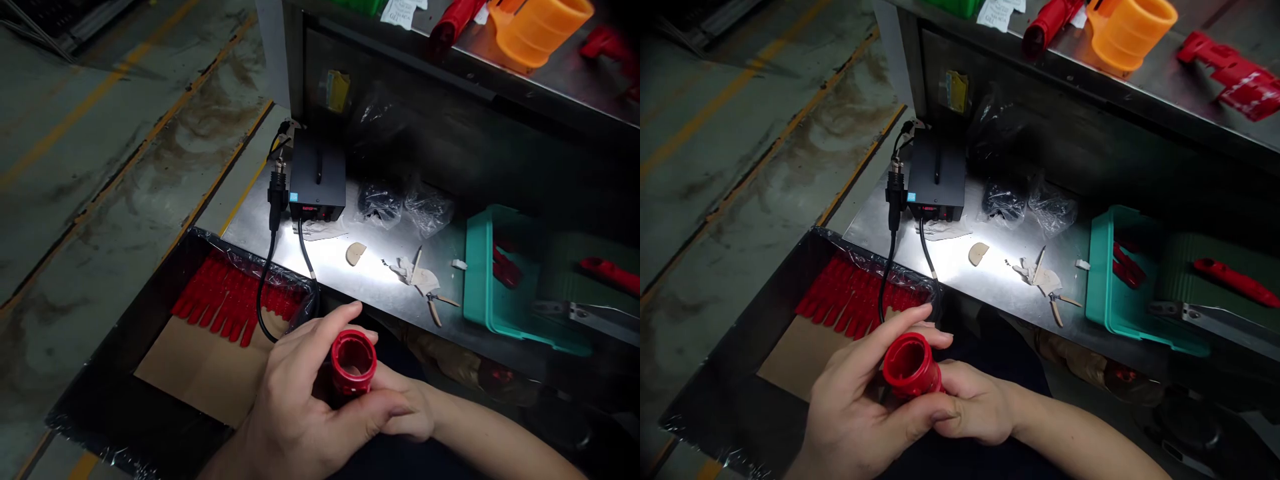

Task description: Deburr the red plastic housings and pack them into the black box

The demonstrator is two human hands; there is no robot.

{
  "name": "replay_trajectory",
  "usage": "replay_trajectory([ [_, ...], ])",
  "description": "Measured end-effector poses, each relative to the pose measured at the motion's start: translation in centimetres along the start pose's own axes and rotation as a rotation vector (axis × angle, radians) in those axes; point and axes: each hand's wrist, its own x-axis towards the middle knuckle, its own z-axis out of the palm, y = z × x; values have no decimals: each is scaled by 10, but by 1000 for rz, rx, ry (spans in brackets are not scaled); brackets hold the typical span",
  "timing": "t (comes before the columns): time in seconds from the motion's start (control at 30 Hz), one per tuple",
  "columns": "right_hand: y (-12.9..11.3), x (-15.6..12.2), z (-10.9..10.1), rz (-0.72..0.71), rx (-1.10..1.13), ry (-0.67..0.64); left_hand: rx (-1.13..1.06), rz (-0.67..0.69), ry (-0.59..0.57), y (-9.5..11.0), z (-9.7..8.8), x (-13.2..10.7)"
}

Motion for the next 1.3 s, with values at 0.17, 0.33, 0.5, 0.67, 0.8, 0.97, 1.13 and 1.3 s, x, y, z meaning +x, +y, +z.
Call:
replay_trajectory([
  [0.17, -3, 9, 1, -220, 23, 70, -30, 120, -72, -5, -4, 0],
  [0.33, -1, 6, 8, -285, -277, 376, -210, 226, -108, -21, -5, 2],
  [0.5, -8, -2, 13, -211, -483, 527, -382, 232, -189, -30, -7, 3],
  [0.67, -12, -1, 14, -194, -506, 536, -488, 180, -232, -32, -9, 4],
  [0.8, -10, -3, 16, -238, -528, 546, -603, 184, -208, -38, -7, 4],
  [0.97, -11, -8, 17, -238, -613, 550, -693, 96, -195, -37, -6, -2],
  [1.13, -2, -6, 8, -255, -846, 438, -610, -108, -73, -45, -12, -14],
  [1.3, 13, -7, -1, -152, -965, 238, -706, -633, 345, -114, -34, -65],
])
